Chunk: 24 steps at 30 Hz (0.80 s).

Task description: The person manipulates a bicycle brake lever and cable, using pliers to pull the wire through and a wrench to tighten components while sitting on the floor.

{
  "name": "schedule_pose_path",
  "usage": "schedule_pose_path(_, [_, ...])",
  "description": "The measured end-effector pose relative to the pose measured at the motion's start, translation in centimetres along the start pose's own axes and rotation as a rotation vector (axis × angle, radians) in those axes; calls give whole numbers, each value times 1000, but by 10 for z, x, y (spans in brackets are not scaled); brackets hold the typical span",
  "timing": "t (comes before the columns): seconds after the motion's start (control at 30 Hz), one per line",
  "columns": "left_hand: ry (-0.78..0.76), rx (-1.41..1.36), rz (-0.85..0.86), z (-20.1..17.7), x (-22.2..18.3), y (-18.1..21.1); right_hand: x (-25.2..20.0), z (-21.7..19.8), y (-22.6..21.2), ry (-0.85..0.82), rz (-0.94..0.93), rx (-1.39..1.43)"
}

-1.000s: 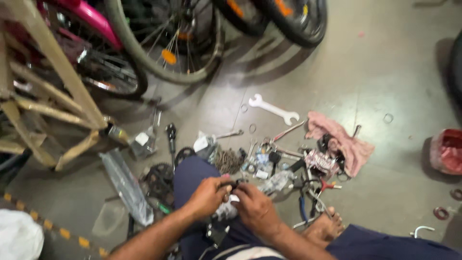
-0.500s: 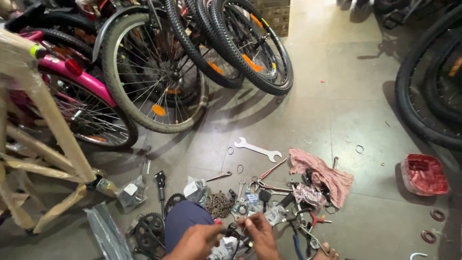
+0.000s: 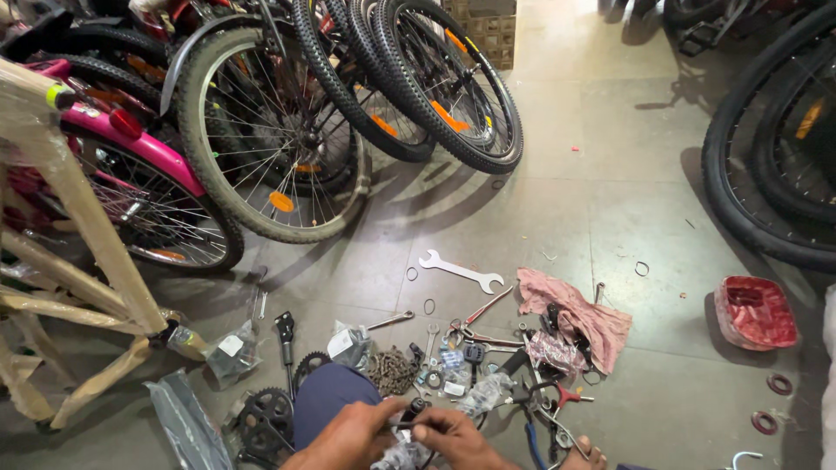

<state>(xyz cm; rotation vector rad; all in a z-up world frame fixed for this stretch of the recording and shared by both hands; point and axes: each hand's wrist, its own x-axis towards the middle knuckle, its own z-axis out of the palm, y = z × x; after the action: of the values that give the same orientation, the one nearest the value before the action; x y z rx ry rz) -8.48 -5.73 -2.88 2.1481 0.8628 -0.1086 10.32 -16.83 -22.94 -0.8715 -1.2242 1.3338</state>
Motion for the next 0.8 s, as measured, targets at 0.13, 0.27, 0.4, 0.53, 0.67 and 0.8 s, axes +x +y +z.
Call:
schedule_pose_path(0.13, [140,293,570,-6,-3,10,3,2,8,107,249,381])
schedule_pose_path(0.27, [397,-10,585,11,0,-1,2,-4,-3,106,300,328])
schedule_pose_path(0.4, [268,-533,-126,26,3,-6,12,8,-27,158,268,324])
schedule_pose_path(0.53, [156,-930,-378,30,13,-8,13,25,-46,303,40,21])
schedule_pose_path(0.67, [307,-865,-412,41,11,9,18,23,-58,388,147,336])
schedule_pose_path(0.8, [677,408,331,28,0,20,16,15,-69,475,307,16])
